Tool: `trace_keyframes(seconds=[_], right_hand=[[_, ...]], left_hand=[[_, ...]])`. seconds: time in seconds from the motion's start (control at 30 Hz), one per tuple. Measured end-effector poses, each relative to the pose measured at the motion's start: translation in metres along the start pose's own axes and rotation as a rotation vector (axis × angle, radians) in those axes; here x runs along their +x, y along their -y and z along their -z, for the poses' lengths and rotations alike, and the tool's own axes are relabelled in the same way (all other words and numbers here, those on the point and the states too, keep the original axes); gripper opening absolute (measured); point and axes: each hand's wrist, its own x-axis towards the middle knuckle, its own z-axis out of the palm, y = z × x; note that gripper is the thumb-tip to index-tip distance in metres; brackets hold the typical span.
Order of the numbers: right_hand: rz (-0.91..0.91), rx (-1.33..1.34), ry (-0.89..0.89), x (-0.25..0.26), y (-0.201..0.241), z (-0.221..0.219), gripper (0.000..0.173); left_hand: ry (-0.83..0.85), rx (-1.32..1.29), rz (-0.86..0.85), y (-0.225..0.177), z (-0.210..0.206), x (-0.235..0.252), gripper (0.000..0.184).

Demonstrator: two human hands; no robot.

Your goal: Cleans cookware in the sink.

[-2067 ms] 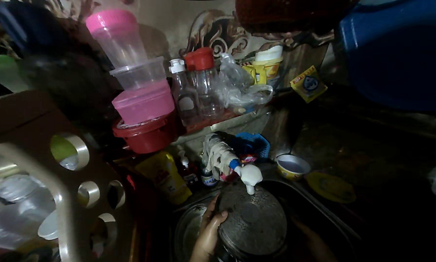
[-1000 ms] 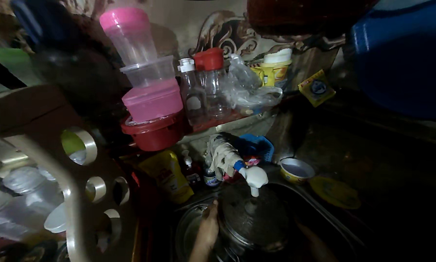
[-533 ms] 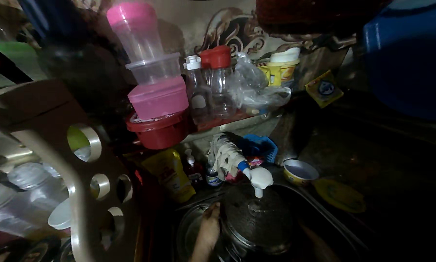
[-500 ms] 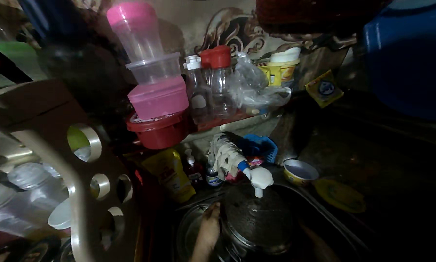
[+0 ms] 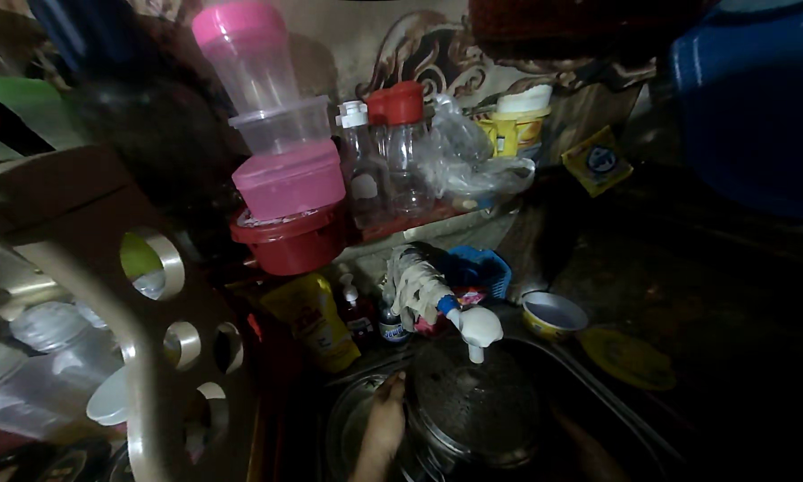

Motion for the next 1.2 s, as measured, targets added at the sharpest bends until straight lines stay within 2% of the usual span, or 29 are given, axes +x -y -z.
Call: trace_keyframes(seconds=[0.2,0.4,0.57,0.73,1.2], right_hand=[[0.020,0.001,0.019,0.004,-0.003,0.005,0.047],[-0.058,-0.058,-0.078,-0.019,0.015,-0.020,0.048],[-0.034,-0.021,-0.042,-0.019,0.016,-0.021,0.047],[-0.037,-0.027,-0.101,-0.024,0.021,-0.027,0.045],[-0.023,0.021,-0.007,-0.032,0.029,-0.027,0.032]], left_hand=[[-0.007,-0.031,-0.010,0.003,0.000,0.001,0.041],[-0.015,-0.024,0.003,0.000,0.000,-0.001,0.041],[-0.015,-0.024,-0.017,0.001,-0.001,-0.001,0.041],[-0.061,0.003,0.027,-0.007,-0.003,-0.010,0.043],[-0.052,-0.003,0.024,-0.003,0.001,-0.010,0.045]])
